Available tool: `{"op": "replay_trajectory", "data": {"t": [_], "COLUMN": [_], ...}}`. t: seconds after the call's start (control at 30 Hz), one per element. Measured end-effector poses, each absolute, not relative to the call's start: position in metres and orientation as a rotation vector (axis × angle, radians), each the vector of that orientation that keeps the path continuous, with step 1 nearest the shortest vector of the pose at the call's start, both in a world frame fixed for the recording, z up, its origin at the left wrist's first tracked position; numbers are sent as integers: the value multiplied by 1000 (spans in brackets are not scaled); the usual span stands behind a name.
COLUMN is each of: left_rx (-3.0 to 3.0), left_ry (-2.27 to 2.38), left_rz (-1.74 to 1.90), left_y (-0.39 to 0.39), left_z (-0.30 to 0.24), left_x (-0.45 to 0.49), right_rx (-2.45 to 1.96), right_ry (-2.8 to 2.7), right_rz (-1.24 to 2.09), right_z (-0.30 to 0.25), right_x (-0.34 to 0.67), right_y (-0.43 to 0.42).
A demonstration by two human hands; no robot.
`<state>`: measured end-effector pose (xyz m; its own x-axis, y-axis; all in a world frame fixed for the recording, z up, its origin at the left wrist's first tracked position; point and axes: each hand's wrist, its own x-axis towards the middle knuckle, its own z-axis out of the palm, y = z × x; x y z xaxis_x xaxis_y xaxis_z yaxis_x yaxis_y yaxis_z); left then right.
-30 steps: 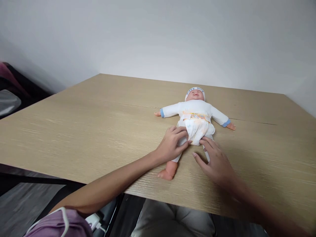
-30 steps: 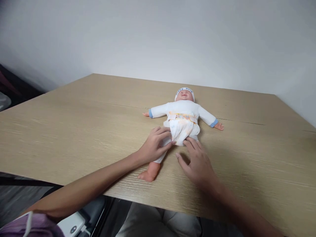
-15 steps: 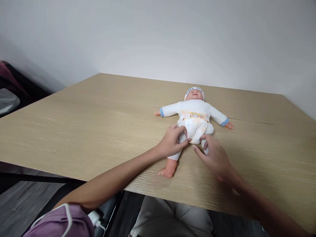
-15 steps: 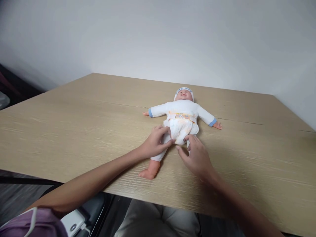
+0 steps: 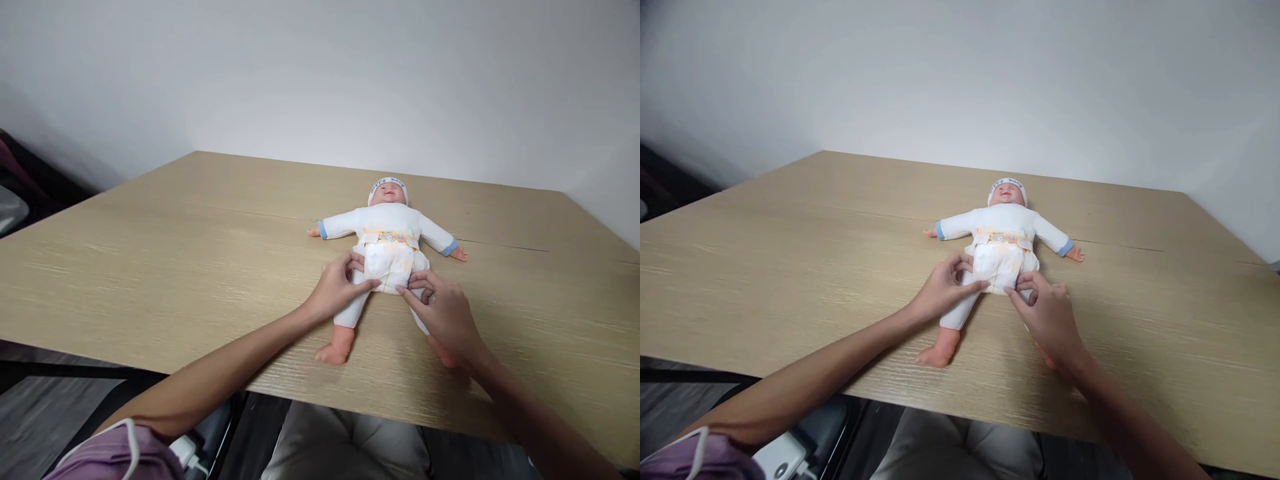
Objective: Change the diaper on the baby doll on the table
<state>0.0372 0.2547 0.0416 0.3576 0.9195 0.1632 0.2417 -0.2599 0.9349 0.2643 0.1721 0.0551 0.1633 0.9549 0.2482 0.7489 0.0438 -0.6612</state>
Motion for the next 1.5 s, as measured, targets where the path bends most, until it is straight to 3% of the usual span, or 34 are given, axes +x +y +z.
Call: {"op": "replay_trajectory", "data": {"t": [0.17,0.53,1.27,1.5], "left_rx": [1888,1402,1388,1585], "left_ry": [1042,808,803,914], "left_rz": [710,601,674,748], "left_y": [252,263,273,264], "left_z": [58,63,49,63], "left_x": [32,21,20,17], "right_rx": [-1735,-1702,-1537,-1520], "right_ry": [-1735,-1474,-1674,-1815], "right_rz": [408,638,466,179], "right_z": [56,50,51,58], "right_x": [262,262,266,265], "right_y": [171,168,167,158]}}
